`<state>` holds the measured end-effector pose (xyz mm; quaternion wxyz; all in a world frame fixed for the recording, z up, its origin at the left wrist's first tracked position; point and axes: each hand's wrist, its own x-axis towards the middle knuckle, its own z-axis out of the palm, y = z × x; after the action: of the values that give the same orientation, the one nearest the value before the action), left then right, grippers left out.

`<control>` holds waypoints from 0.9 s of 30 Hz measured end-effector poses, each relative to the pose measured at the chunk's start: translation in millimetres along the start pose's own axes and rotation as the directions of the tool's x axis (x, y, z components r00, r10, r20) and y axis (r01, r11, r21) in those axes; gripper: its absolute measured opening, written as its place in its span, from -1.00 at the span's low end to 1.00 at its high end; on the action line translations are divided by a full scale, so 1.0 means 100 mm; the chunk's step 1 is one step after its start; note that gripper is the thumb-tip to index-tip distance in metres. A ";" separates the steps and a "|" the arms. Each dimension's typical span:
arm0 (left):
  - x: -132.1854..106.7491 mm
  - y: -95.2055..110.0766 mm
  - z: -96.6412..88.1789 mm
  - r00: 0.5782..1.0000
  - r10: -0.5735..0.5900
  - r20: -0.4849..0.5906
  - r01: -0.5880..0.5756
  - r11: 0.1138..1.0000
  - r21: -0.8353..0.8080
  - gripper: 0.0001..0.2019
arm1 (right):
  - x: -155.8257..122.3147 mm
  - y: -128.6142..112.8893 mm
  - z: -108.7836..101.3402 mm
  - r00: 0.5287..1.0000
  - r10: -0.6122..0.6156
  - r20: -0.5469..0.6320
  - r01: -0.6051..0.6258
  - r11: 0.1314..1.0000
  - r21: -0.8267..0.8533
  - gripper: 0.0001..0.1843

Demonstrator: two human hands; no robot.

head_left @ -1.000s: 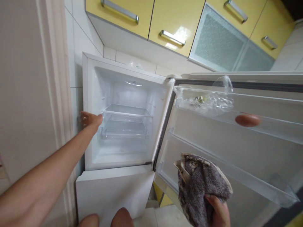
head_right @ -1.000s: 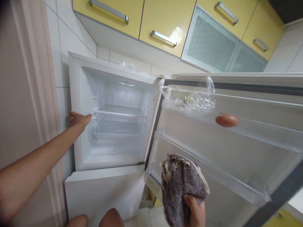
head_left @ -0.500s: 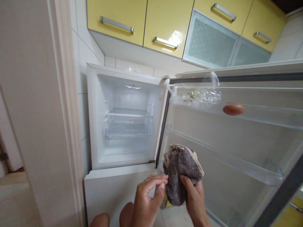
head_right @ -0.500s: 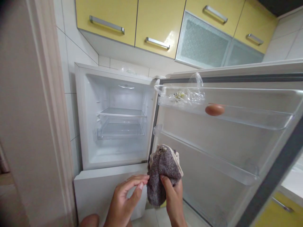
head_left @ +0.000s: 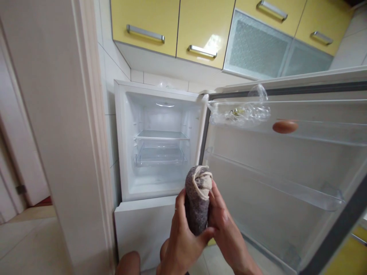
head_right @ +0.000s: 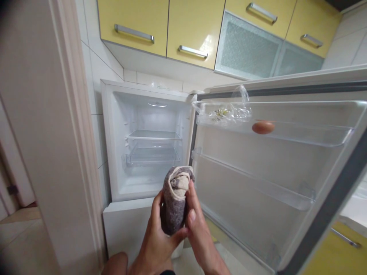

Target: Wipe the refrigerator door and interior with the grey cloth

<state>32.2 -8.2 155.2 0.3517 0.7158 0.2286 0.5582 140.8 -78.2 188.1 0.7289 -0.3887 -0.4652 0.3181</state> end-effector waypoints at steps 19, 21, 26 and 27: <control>-0.03 -0.36 -0.24 0.665 -0.614 -0.425 0.393 0.771 -0.501 -0.28 | -0.49 -1.16 -1.26 0.605 -0.564 -0.562 0.233 0.800 -0.552 -0.50; -0.04 -0.35 -0.22 0.647 -0.641 -0.412 0.395 0.745 -0.538 -0.25 | -0.54 -1.29 -1.56 0.358 -0.726 -0.588 0.291 0.685 -0.668 -0.61; -0.05 -0.25 -0.15 0.629 -0.672 -0.392 0.392 0.709 -0.586 -0.27 | -0.65 -1.41 -2.48 0.198 -0.770 -0.607 0.112 0.633 -0.766 -0.47; -0.05 -0.23 -0.14 0.633 -0.674 -0.381 0.395 0.704 -0.590 -0.28 | -0.65 -1.42 -2.65 0.250 -0.747 -0.616 0.049 0.645 -0.763 -0.40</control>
<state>19.1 6.4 135.9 0.5758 0.3056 0.3942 0.6478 376.4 -273.8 212.2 0.7451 -0.5599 -0.1461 -0.3317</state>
